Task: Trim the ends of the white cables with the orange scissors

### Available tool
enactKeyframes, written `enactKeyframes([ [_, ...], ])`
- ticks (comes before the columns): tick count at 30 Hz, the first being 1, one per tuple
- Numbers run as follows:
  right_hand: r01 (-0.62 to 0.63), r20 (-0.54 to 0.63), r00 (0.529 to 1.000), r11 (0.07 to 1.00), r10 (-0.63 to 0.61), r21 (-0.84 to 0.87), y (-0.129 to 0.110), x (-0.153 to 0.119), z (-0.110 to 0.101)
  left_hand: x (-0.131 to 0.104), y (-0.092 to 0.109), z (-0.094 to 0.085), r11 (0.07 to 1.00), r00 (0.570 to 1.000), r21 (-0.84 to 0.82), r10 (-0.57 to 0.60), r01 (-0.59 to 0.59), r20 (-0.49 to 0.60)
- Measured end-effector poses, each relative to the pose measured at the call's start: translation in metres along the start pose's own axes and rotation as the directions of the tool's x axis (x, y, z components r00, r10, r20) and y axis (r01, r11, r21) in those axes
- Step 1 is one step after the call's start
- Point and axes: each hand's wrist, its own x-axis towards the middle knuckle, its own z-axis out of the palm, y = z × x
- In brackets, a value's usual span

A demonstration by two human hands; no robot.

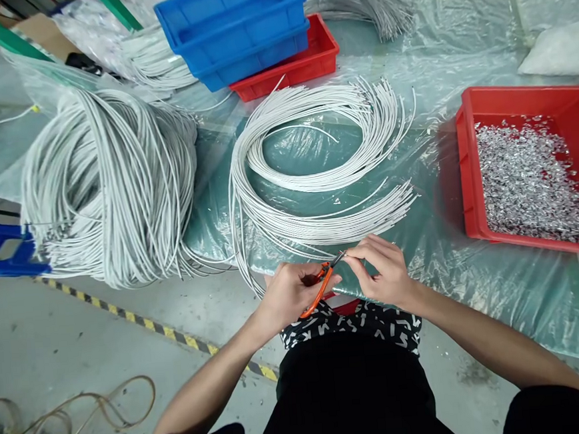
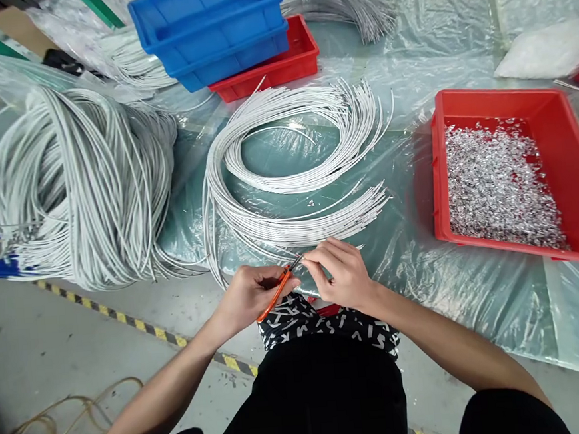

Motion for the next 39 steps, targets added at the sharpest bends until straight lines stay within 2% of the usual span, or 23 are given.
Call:
enactKeyframes([
  [3,-0.128,0.028,0.992,0.982,0.126,0.139,-0.003,0.003,-0.003,0.002,0.001,-0.003,0.998,0.999,0.04,0.044,-0.044,-0.008],
  [5,-0.249,0.111,0.968,0.929,0.227,0.274,-0.002,0.006,-0.006,0.003,0.003,-0.005,0.996,0.997,0.039,0.078,-0.078,0.01],
  [7,-0.397,0.255,0.915,0.812,0.313,0.428,0.001,0.008,-0.009,0.005,0.006,-0.008,0.993,0.993,0.036,0.112,-0.114,0.032],
  [10,-0.58,0.445,0.814,0.553,0.373,0.598,0.008,0.009,-0.01,0.007,0.009,-0.011,0.985,0.986,0.043,0.163,-0.165,0.04],
  [13,-0.654,0.52,0.75,0.342,0.409,0.674,0.01,0.01,-0.007,0.009,0.011,-0.014,0.98,0.983,0.072,0.182,-0.183,0.023],
  [15,-0.659,0.527,0.737,0.279,0.424,0.698,0.009,0.009,-0.004,0.011,0.012,-0.016,0.984,0.987,0.081,0.159,-0.161,0.033],
  [18,-0.637,0.507,0.753,0.272,0.419,0.721,0.005,0.009,-0.001,0.013,0.01,-0.017,0.992,0.991,0.034,0.123,-0.125,0.053],
  [23,-0.594,0.447,0.789,0.342,0.42,0.728,0.001,0.01,0.0,0.016,0.006,-0.015,0.989,0.99,-0.06,0.138,-0.136,0.036],
  [27,-0.588,0.422,0.799,0.409,0.428,0.698,0.001,0.011,-0.001,0.019,0.005,-0.012,0.98,0.987,-0.142,0.125,-0.139,-0.101],
  [31,-0.59,0.4,0.798,0.452,0.45,0.669,0.0,0.01,-0.001,0.023,0.007,-0.005,0.963,0.952,-0.21,0.107,-0.171,-0.286],
  [33,-0.587,0.387,0.802,0.478,0.456,0.653,-0.001,0.009,0.0,0.025,0.008,0.0,0.949,0.941,-0.247,0.114,-0.198,-0.319],
  [39,-0.578,0.367,0.81,0.523,0.457,0.626,-0.002,0.005,0.001,0.03,0.01,0.013,0.912,0.937,-0.333,0.128,-0.241,-0.326],
])
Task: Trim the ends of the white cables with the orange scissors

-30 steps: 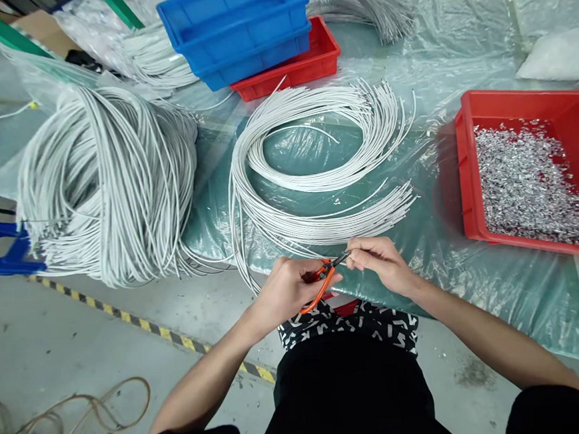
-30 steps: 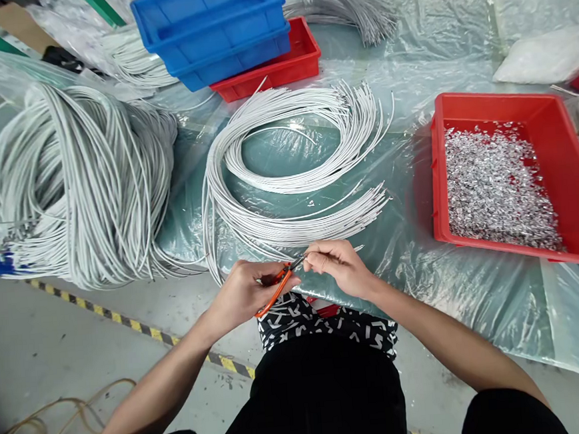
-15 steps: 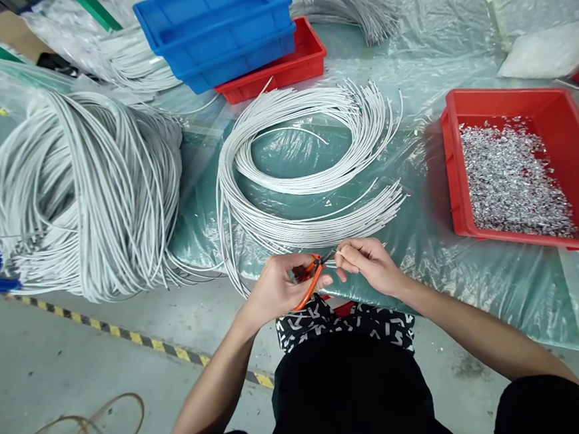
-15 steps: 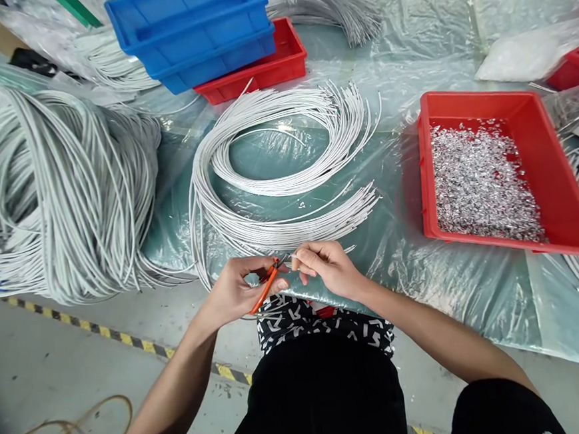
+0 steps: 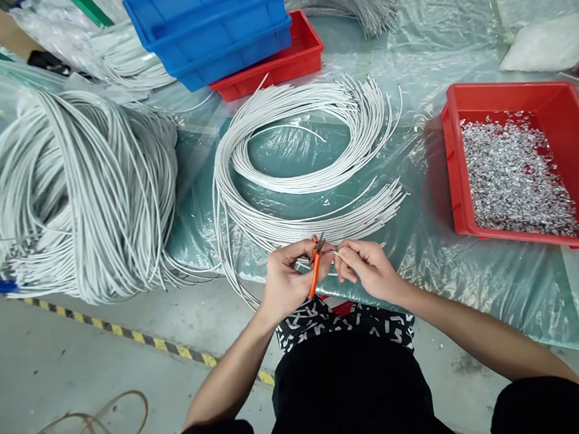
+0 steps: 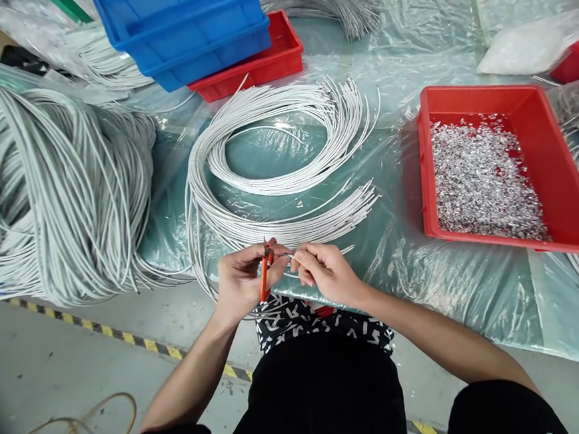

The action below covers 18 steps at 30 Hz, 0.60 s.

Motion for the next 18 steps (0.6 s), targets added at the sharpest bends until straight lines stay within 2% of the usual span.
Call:
enactKeyframes([
  [6,0.024,0.002,1.0,0.999,-0.024,-0.028,0.001,0.0,0.0,0.002,0.006,0.005,0.993,0.999,-0.105,-0.046,0.044,-0.019],
  [12,0.078,-0.06,0.994,0.974,-0.093,-0.214,0.001,-0.001,-0.001,0.006,0.012,0.006,0.974,0.991,-0.187,-0.13,0.131,0.015],
  [18,0.084,-0.034,0.995,0.966,-0.095,-0.245,0.002,-0.003,-0.001,0.001,0.005,-0.002,0.994,0.998,-0.094,-0.055,0.058,0.036],
])
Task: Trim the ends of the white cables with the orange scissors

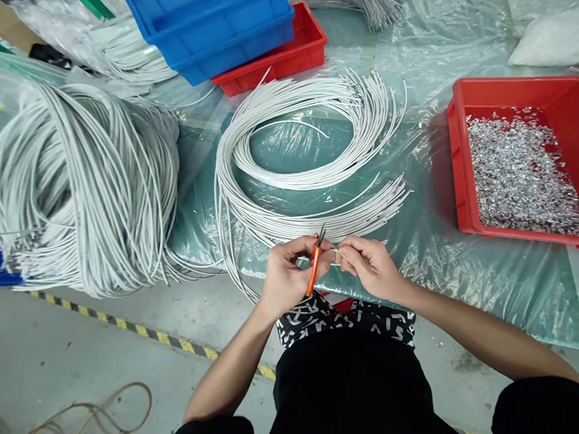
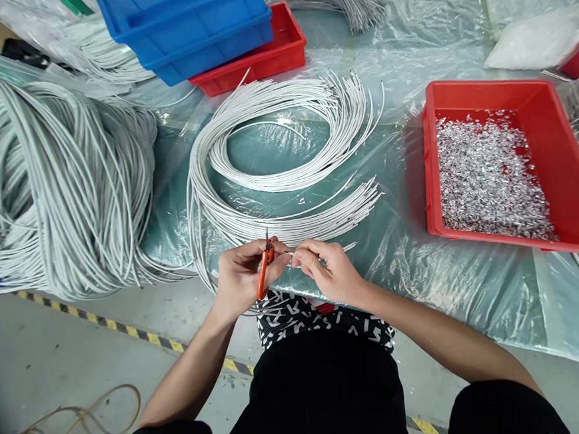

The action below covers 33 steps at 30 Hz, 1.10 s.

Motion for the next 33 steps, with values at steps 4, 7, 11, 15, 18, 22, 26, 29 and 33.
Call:
enactKeyframes([
  [4,-0.02,0.041,0.999,0.999,0.018,0.04,0.001,0.0,0.0,-0.002,-0.002,-0.006,0.996,0.998,0.081,0.031,-0.035,0.048],
  [7,-0.034,0.063,0.998,0.999,0.032,0.027,0.0,0.0,-0.001,-0.002,0.0,-0.007,0.989,0.997,0.134,0.049,-0.057,0.065],
  [11,0.004,0.065,0.998,0.999,-0.001,-0.047,-0.003,0.001,-0.001,-0.003,0.004,-0.01,0.98,0.992,0.18,0.072,-0.089,0.102],
  [15,0.109,0.049,0.994,0.977,-0.102,-0.181,-0.006,0.001,-0.001,-0.003,0.008,-0.014,0.983,0.99,0.17,0.045,-0.069,0.137],
  [18,0.173,0.042,0.985,0.959,-0.167,-0.226,-0.006,0.0,0.0,-0.003,0.01,-0.018,0.993,0.985,0.117,-0.055,0.036,0.161],
  [22,0.224,0.05,0.975,0.946,-0.219,-0.235,-0.006,0.001,0.0,-0.002,0.011,-0.019,0.99,0.973,0.02,-0.14,0.138,0.184],
  [26,0.233,0.075,0.972,0.954,-0.222,-0.19,-0.009,0.002,-0.002,0.0,0.013,-0.017,0.986,0.968,-0.052,-0.143,0.157,0.206],
  [29,0.149,0.131,0.982,0.984,-0.135,-0.1,-0.012,0.003,-0.004,0.001,0.014,-0.014,0.983,0.969,-0.097,-0.131,0.154,0.208],
  [33,0.031,0.185,0.982,0.999,-0.036,0.032,-0.014,0.003,-0.006,-0.003,0.01,-0.01,0.973,0.971,-0.145,-0.153,0.181,0.186],
])
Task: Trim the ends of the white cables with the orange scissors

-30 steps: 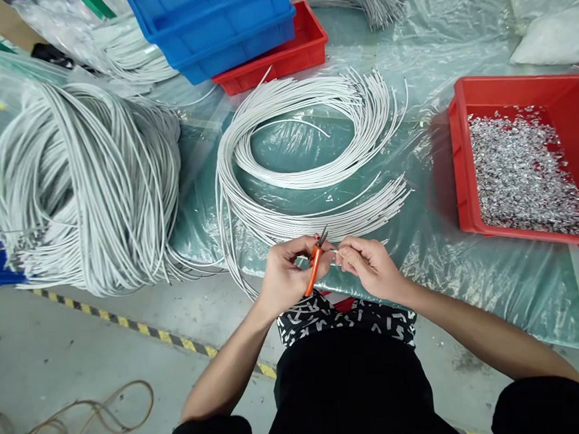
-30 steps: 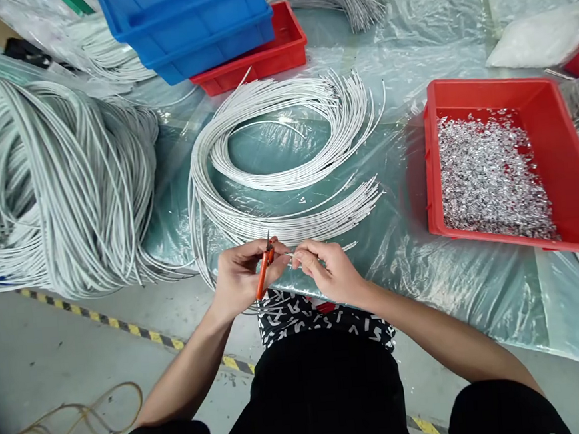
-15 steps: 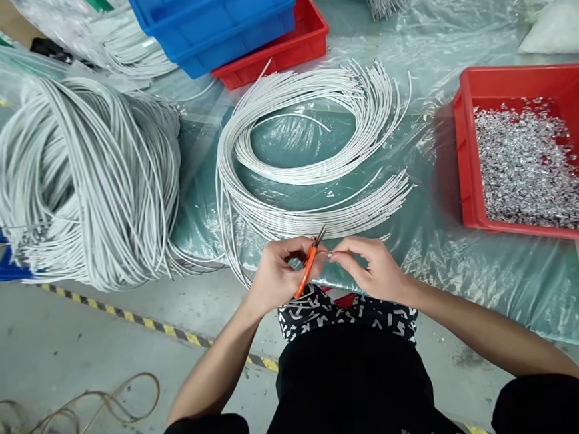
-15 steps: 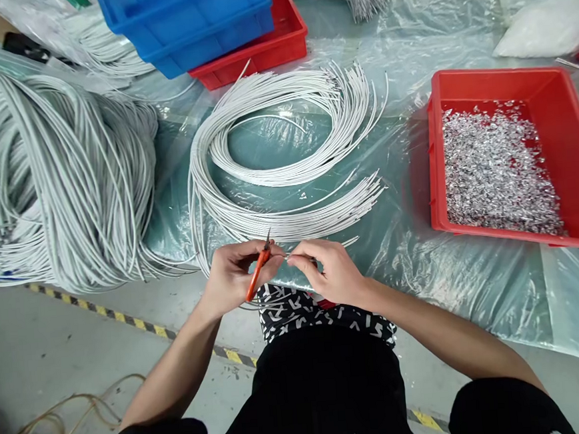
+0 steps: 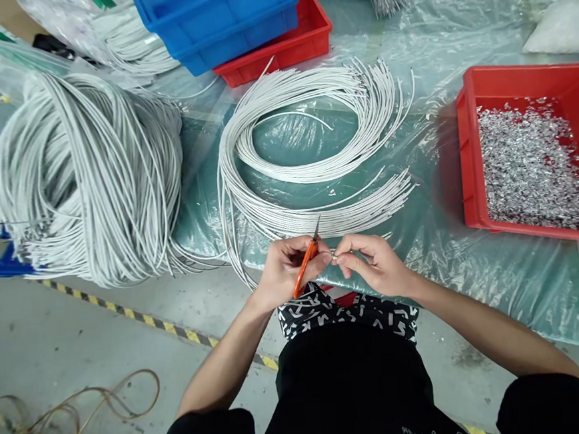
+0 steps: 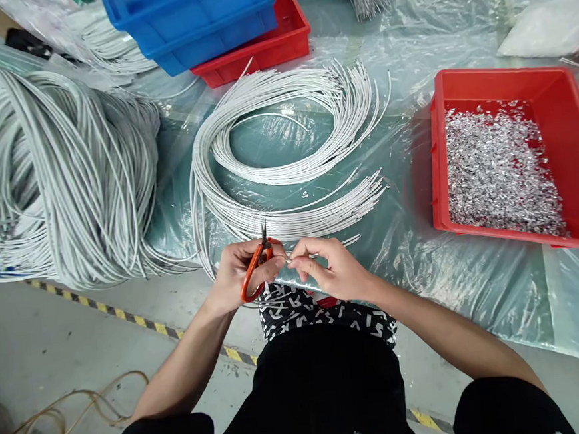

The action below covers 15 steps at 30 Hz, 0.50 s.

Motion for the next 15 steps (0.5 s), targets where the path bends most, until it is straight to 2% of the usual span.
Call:
enactKeyframes([
  [3,-0.037,0.007,0.999,0.998,0.037,0.06,0.0,0.001,-0.001,-0.001,-0.009,0.002,0.997,0.999,-0.062,-0.039,0.039,-0.008],
  [6,-0.045,0.001,0.999,0.999,0.045,0.024,0.0,0.002,-0.003,0.0,-0.014,0.003,0.996,0.998,-0.079,-0.051,0.049,-0.03],
  [10,0.027,-0.03,0.999,0.974,-0.035,-0.226,0.0,0.003,-0.003,0.001,-0.01,-0.002,0.999,0.998,0.041,-0.02,0.022,-0.06],
  [15,0.177,-0.012,0.977,0.842,-0.213,-0.509,0.005,0.001,0.001,-0.001,-0.003,-0.013,0.984,0.999,0.175,-0.027,0.021,0.03],
])
